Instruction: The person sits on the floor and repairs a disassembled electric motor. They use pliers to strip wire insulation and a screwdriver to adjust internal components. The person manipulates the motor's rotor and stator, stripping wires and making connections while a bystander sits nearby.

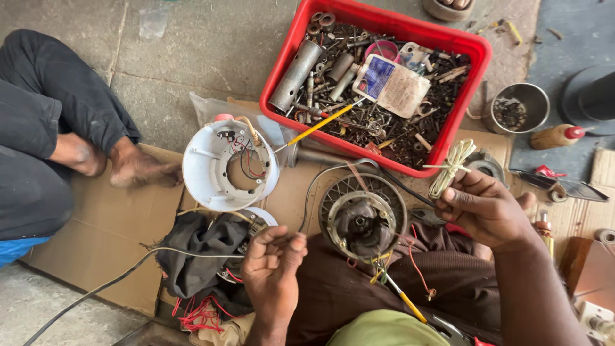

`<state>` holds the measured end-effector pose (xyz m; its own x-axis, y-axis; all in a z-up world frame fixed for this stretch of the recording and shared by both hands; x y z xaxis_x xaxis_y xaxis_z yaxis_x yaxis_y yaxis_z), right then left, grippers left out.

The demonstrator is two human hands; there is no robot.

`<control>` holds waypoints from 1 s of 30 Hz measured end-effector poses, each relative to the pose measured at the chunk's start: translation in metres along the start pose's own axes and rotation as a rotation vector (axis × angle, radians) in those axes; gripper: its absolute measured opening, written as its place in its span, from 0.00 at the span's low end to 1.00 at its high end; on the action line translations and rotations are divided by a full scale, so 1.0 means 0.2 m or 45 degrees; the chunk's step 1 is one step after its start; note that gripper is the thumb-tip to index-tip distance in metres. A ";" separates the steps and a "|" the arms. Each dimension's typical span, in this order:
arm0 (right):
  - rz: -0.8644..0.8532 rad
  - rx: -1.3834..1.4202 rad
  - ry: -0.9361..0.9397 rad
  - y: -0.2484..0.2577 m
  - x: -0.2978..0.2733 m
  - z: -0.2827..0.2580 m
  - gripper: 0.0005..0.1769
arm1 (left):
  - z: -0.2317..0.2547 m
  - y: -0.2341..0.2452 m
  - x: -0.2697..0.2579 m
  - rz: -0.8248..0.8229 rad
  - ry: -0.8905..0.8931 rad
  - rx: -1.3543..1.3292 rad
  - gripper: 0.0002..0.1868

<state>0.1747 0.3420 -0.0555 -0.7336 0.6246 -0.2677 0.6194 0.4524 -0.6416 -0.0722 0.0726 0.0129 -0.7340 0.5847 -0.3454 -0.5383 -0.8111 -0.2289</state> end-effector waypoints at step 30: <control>-0.026 -0.479 -0.341 -0.14 -0.79 0.42 0.27 | -0.28 -0.54 -0.45 -0.617 0.291 0.365 0.08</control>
<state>0.2508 0.1773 -0.0547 -0.7626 0.4491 -0.4656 0.6261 0.6935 -0.3564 0.0756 0.1077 0.0170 -0.2874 0.8418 -0.4569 -0.9024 -0.3979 -0.1655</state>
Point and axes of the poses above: each hand's wrist, its own x-axis towards the middle knuckle, its own y-axis out of the back of the hand, z = x × y, the point moved 10 cm from there along x, towards the middle knuckle, and after that the axes turned 8 degrees about y, right-handed, at the moved point
